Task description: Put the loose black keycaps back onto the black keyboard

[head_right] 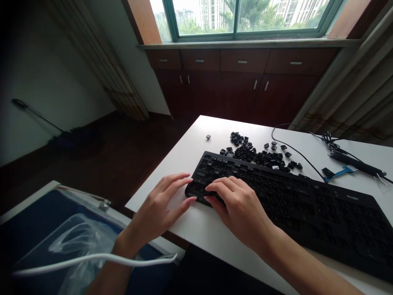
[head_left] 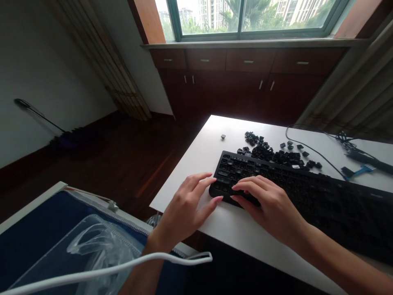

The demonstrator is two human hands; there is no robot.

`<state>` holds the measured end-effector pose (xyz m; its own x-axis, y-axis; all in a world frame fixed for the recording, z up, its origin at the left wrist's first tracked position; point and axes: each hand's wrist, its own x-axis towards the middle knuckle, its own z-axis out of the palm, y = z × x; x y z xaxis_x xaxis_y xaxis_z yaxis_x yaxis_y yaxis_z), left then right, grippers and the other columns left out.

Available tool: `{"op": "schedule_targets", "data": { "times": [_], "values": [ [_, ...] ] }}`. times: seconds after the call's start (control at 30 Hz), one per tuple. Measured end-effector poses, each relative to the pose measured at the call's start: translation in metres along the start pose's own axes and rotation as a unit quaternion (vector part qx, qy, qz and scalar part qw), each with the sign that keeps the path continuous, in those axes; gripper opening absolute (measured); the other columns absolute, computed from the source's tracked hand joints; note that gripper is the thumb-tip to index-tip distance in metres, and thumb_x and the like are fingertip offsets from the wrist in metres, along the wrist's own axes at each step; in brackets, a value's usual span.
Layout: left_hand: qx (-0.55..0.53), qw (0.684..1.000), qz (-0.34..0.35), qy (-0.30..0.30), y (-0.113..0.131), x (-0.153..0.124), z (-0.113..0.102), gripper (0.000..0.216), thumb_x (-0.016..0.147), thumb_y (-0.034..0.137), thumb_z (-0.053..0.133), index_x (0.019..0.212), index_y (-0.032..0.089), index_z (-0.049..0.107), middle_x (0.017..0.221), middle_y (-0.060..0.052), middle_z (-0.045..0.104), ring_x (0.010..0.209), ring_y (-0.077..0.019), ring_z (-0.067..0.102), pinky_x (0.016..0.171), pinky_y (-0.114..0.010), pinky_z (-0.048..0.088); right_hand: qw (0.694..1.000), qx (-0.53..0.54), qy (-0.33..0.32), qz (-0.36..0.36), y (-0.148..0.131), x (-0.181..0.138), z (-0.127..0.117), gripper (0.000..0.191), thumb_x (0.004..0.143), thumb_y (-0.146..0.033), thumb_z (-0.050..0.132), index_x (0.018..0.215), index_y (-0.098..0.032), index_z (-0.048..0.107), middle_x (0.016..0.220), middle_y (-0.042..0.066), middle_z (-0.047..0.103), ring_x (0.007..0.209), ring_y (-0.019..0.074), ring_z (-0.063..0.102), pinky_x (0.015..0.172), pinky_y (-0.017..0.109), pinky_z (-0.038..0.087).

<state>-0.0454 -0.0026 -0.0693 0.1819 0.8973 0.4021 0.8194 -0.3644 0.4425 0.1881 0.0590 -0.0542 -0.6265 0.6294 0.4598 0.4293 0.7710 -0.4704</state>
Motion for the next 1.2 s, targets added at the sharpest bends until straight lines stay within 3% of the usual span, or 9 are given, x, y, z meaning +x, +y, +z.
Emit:
{"op": "schedule_targets", "data": {
  "times": [0.17, 0.37, 0.47, 0.63, 0.8, 1.1, 1.2],
  "values": [
    [0.002, 1.000, -0.001, -0.011, 0.001, 0.004, 0.002, 0.037, 0.096, 0.035, 0.061, 0.130, 0.024, 0.056, 0.138, -0.009, 0.055, 0.128, -0.0250, 0.051, 0.109, -0.044, 0.047, 1.000, -0.007, 0.003, -0.005, 0.004, 0.004, 0.007, 0.008, 0.095, -0.022, 0.063, 0.097, -0.024, 0.070, 0.101, 0.001, 0.075, 0.086, 0.0180, 0.064, 0.079, 0.036, 0.053],
    [-0.011, 0.999, 0.017, -0.037, 0.005, 0.016, 0.002, 0.031, 0.097, 0.036, 0.059, 0.126, 0.024, 0.059, 0.138, -0.009, 0.055, 0.128, -0.0246, 0.051, 0.110, -0.044, 0.047, 0.999, -0.012, 0.006, -0.044, 0.006, 0.001, 0.004, 0.011, 0.093, -0.017, 0.065, 0.099, -0.023, 0.071, 0.104, 0.002, 0.075, 0.088, 0.0176, 0.064, 0.081, 0.036, 0.053],
    [-0.020, 0.999, 0.017, -0.038, 0.005, 0.017, 0.003, 0.034, 0.096, 0.036, 0.059, 0.128, 0.024, 0.058, 0.138, -0.009, 0.055, 0.129, -0.0248, 0.051, 0.111, -0.044, 0.047, 0.998, -0.033, 0.006, -0.050, 0.005, 0.000, 0.002, 0.018, 0.093, -0.016, 0.063, 0.108, -0.023, 0.069, 0.105, 0.003, 0.076, 0.087, 0.0187, 0.065, 0.081, 0.037, 0.053],
    [-0.037, 0.998, -0.004, -0.048, 0.006, 0.017, 0.002, 0.041, 0.097, 0.037, 0.058, 0.136, 0.026, 0.053, 0.145, -0.009, 0.049, 0.136, -0.0257, 0.045, 0.113, -0.042, 0.046, 0.998, -0.057, 0.000, -0.034, 0.003, 0.000, 0.002, 0.042, 0.096, -0.022, 0.061, 0.137, -0.021, 0.054, 0.101, 0.006, 0.076, 0.085, 0.0204, 0.066, 0.077, 0.038, 0.055],
    [-0.047, 0.995, -0.073, -0.054, 0.016, 0.026, 0.011, 0.039, 0.102, 0.036, 0.047, 0.140, 0.028, 0.049, 0.151, -0.009, 0.042, 0.142, -0.0264, 0.039, 0.118, -0.047, 0.040, 0.997, -0.066, 0.007, -0.034, 0.003, -0.002, 0.003, 0.047, 0.095, -0.023, 0.062, 0.139, -0.019, 0.049, 0.100, 0.007, 0.075, 0.085, 0.0209, 0.066, 0.077, 0.038, 0.054],
    [-0.004, 0.995, -0.088, -0.056, 0.021, 0.031, 0.027, 0.046, 0.100, 0.041, 0.050, 0.143, 0.025, 0.046, 0.158, -0.015, 0.031, 0.148, -0.0335, 0.027, 0.118, -0.058, 0.034, 0.999, -0.048, 0.001, -0.020, -0.002, -0.005, 0.000, 0.062, 0.093, -0.032, 0.066, 0.145, -0.014, 0.039, 0.106, 0.010, 0.071, 0.090, 0.0233, 0.065, 0.080, 0.041, 0.057],
    [-0.006, 0.994, -0.095, -0.051, 0.020, 0.031, 0.029, 0.049, 0.098, 0.043, 0.052, 0.143, 0.026, 0.045, 0.158, -0.015, 0.031, 0.148, -0.0344, 0.027, 0.117, -0.060, 0.034, 0.998, -0.055, -0.001, -0.036, -0.004, -0.009, -0.008, 0.062, 0.092, -0.033, 0.067, 0.144, -0.013, 0.039, 0.119, 0.014, 0.069, 0.101, 0.0262, 0.065, 0.086, 0.043, 0.057]
  ]
}}
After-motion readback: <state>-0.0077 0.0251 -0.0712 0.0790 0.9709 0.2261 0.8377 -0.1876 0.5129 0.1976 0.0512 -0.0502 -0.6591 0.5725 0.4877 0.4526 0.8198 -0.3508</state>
